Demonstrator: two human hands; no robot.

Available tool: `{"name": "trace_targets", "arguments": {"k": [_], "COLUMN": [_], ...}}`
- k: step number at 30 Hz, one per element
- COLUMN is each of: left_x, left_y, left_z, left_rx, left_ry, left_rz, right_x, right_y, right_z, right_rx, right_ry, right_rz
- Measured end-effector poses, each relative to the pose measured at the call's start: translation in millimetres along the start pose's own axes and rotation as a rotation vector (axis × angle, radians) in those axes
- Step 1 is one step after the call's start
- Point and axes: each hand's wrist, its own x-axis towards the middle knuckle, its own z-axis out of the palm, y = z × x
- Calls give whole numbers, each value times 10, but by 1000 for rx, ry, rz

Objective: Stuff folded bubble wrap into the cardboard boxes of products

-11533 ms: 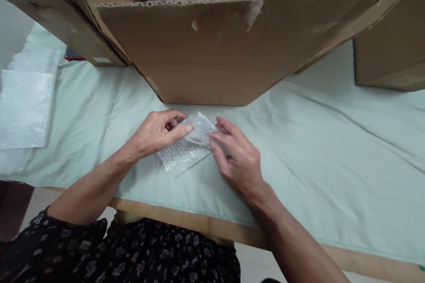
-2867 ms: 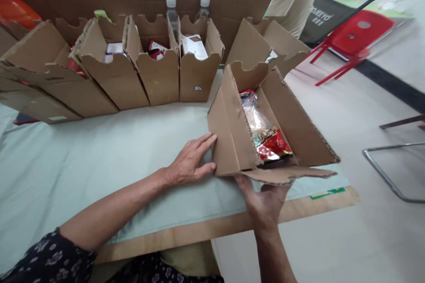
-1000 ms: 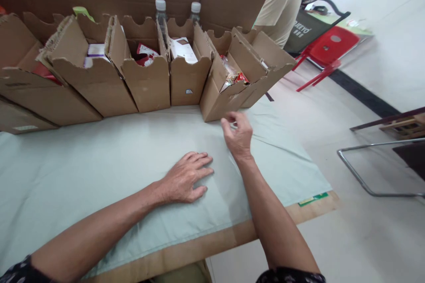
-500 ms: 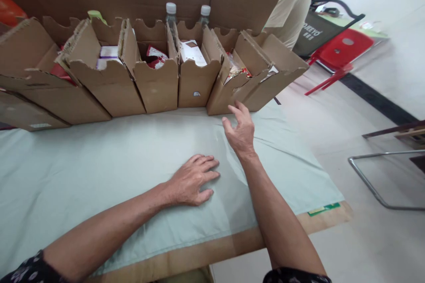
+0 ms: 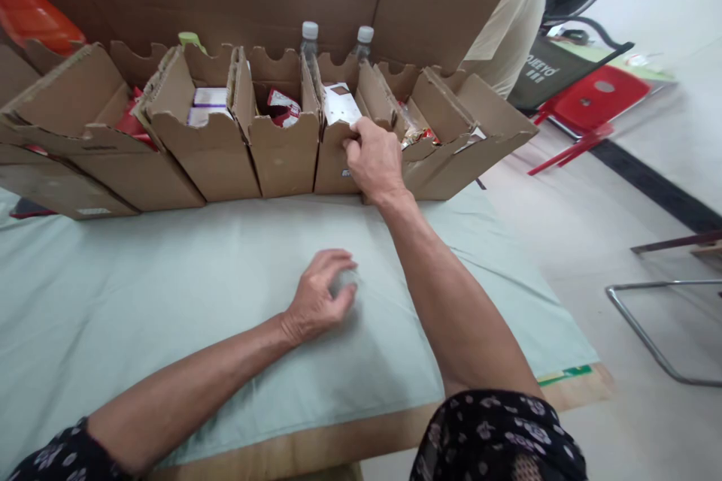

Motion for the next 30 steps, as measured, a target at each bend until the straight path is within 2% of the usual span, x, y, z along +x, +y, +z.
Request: {"name": "trace_targets", "arguments": {"k": [2, 4, 6, 8, 11, 15, 17, 19, 21, 23, 26, 30], "left_x": [65, 150, 237, 308, 359, 314, 245, 152, 44, -73, -273, -505], "left_y": [-42, -105, -185, -261, -319, -202, -59, 106, 240, 291, 195, -32], "left_z": [-68, -169, -281, -374, -432, -362, -311, -278, -280, -336, -572, -1139], "left_rx": [-77, -159, -236, -283, -312, -416, -479, -530, -572, -592, -579, -580], "left_ry": [279, 473, 609, 694, 728, 631, 519, 374, 267, 257, 391, 682], "left_rz": [-146, -279, -379, -415, -385, -371, -382, -365, -321, -300, -344, -367], "right_x": [-262, -668, -1159, -1675, -2398, -3098, -3290, -3365, -3334, -3220, -2958, -2506], "right_y": [-160, -345, -489, -561, -569, -503, -422, -313, -221, -193, -303, -592], "right_z": [-182, -460, -788, -1123, -1567, -1961, -2047, -2040, -1936, -1754, -1422, -935], "right_rx": [-14, 2, 39, 20, -19, 29, 87, 81, 39, 7, 19, 159], "right_ry": [12, 20, 13, 18, 120, 376, 324, 149, -13, -50, -46, -150], "right_rz": [33, 63, 87, 94, 163, 492, 599, 588, 494, 390, 286, 159]}}
